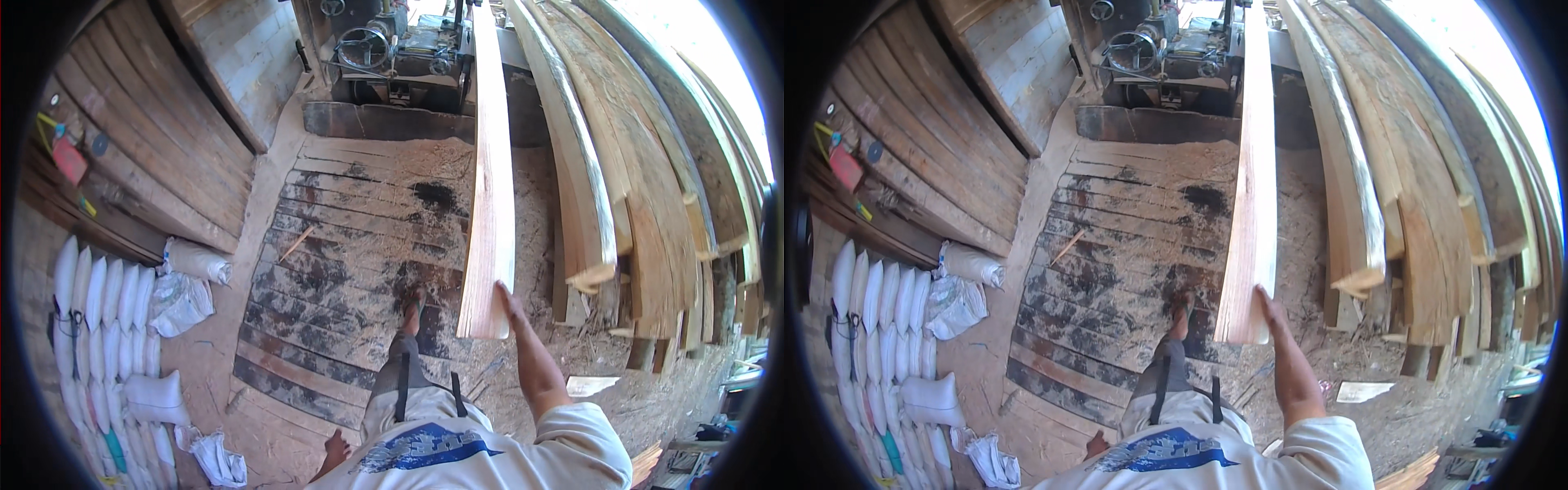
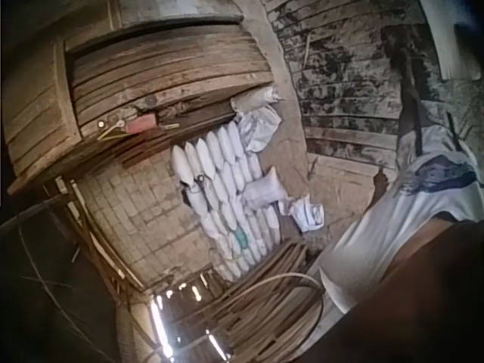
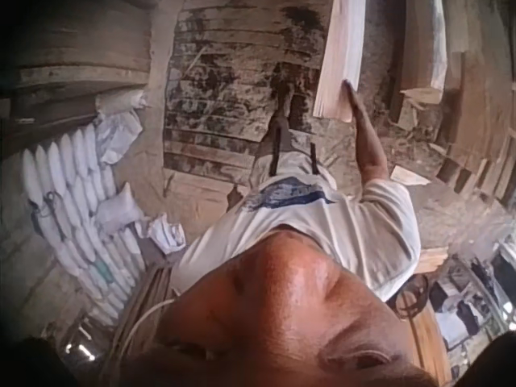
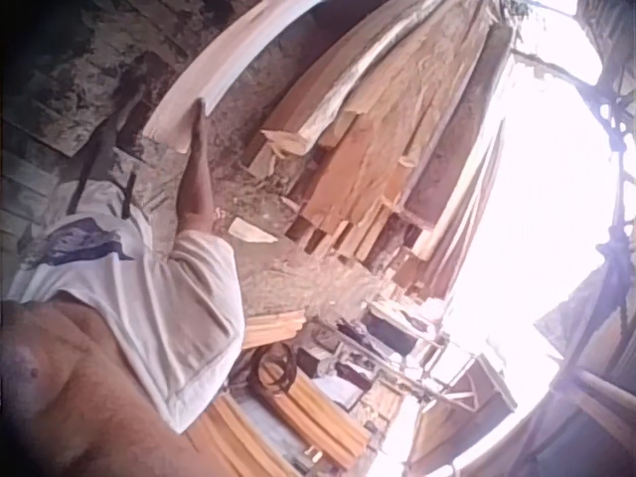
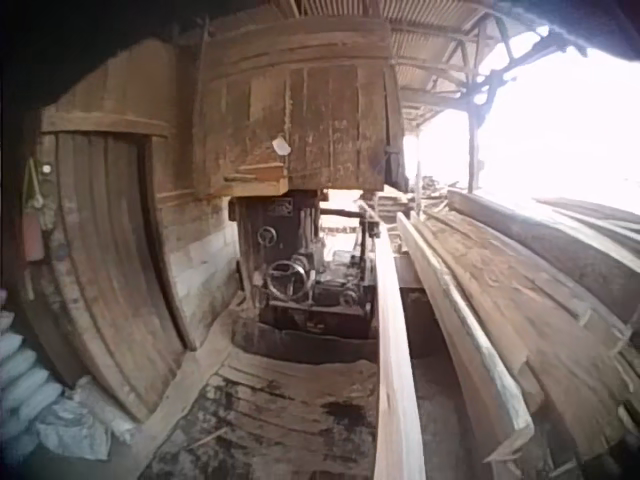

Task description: The person feeds a long wooden plank through a planing machine and then carries it back to the starting side, repeating the process.

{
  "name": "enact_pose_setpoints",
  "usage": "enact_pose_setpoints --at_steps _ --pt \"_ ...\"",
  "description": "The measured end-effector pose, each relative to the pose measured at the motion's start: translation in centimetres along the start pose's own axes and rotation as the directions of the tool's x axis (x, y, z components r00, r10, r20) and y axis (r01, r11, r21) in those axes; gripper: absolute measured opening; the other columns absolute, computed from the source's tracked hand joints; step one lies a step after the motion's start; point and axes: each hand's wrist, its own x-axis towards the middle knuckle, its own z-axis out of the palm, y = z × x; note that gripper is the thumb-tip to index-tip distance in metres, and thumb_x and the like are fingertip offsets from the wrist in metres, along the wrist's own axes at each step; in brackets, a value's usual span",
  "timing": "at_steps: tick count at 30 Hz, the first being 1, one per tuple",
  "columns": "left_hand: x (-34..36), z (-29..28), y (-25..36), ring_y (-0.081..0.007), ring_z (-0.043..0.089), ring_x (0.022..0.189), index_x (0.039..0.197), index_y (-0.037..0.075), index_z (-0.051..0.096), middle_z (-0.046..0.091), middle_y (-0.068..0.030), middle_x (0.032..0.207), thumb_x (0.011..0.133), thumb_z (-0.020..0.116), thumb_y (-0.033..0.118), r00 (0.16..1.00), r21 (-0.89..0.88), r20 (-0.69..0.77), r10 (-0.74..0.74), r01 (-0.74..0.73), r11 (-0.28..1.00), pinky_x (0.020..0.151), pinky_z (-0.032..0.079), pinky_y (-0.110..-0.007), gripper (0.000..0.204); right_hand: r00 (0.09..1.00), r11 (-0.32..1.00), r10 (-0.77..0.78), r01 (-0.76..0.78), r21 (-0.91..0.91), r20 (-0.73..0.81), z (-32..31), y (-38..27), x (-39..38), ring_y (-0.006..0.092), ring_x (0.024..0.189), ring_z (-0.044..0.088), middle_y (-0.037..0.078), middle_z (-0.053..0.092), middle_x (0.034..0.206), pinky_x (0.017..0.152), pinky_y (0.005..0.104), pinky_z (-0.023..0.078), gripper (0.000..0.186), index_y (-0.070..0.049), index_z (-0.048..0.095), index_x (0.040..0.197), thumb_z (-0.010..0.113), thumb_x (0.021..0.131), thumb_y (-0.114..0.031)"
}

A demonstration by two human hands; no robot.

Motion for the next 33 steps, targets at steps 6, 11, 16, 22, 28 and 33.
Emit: enact_pose_setpoints --at_steps 6,11,16,22,28,33 --pt "-7.4 5.4 6.3 -0.0145 0.058 0.076 0.102 0.007 0.068 0.065 -0.0010 0.087 0.085 0.059 0.053 0.592 0.155 0.669 0.449 -0.703 0.695 0.072 0.046 -0.029 0.050 0.997 1.000 -0.004 0.002 0.023 0.075 4.0 14.8 -20.6 0.0245 0.102 0.059 0.018 0.061 0.114 0.088 0.0357 0.047 0.076 0.005 0.055 0.123 0.060 0.082 -0.059" --pt "-16.2 6.6 -3.2 -0.0212 0.058 0.105 0.131 0.004 0.047 0.056 -0.0103 0.122 0.079 0.060 0.064 0.334 -0.020 0.916 0.221 -0.513 0.858 0.088 0.048 -0.038 0.080 0.998 0.999 -0.046 0.045 0.015 0.048 8.0 23.9 -40.2 0.0258 0.104 0.058 0.019 0.061 0.115 0.087 0.0375 0.047 0.078 0.007 0.053 0.124 0.059 0.081 -0.059" --pt "-16.1 -2.6 -17.8 -0.0248 0.059 0.108 0.131 0.000 0.046 0.057 -0.0155 0.122 0.082 0.062 0.055 0.482 0.059 0.854 0.198 -0.468 0.882 0.091 0.048 -0.037 0.076 0.985 0.988 0.076 -0.095 0.118 0.157 7.7 36.9 -53.6 0.0258 0.124 0.045 0.019 0.051 0.131 0.104 0.0355 0.033 0.070 0.003 0.043 0.135 0.062 0.084 -0.043" --pt "-10.2 -15.5 -35.7 -0.0274 0.052 0.118 0.133 -0.003 0.043 0.052 -0.0181 0.127 0.084 0.061 0.054 0.460 0.033 0.811 0.362 -0.653 0.757 0.100 0.042 -0.038 0.078 0.905 0.780 -0.401 0.256 0.570 0.142 9.0 39.2 -57.4 0.0198 0.128 0.038 0.008 0.037 0.144 0.108 0.0327 0.027 0.068 -0.006 0.022 0.148 0.046 0.094 -0.041" --pt "-13.1 -29.7 -42.4 -0.0259 0.057 0.109 0.129 -0.004 0.048 0.058 -0.0165 0.120 0.085 0.060 0.053 0.583 0.099 0.804 0.120 -0.330 0.939 0.094 0.046 -0.036 0.074 0.969 0.899 -0.240 0.201 0.388 0.052 12.9 46.2 -64.2 0.0167 0.104 0.050 0.005 0.055 0.118 0.093 0.0302 0.039 0.056 -0.002 0.048 0.132 0.046 0.095 -0.044" --pt "-10.6 -40.5 -51.8 -0.0269 0.054 0.115 0.127 -0.006 0.050 0.060 -0.0162 0.120 0.084 0.059 0.055 0.663 0.107 0.707 0.246 -0.444 0.890 0.101 0.037 -0.035 0.075 0.938 0.793 -0.343 0.262 0.551 0.047 17.2 51.8 -75.7 0.0156 0.116 0.046 0.006 0.051 0.128 0.101 0.0288 0.034 0.054 -0.002 0.044 0.136 0.047 0.096 -0.038"
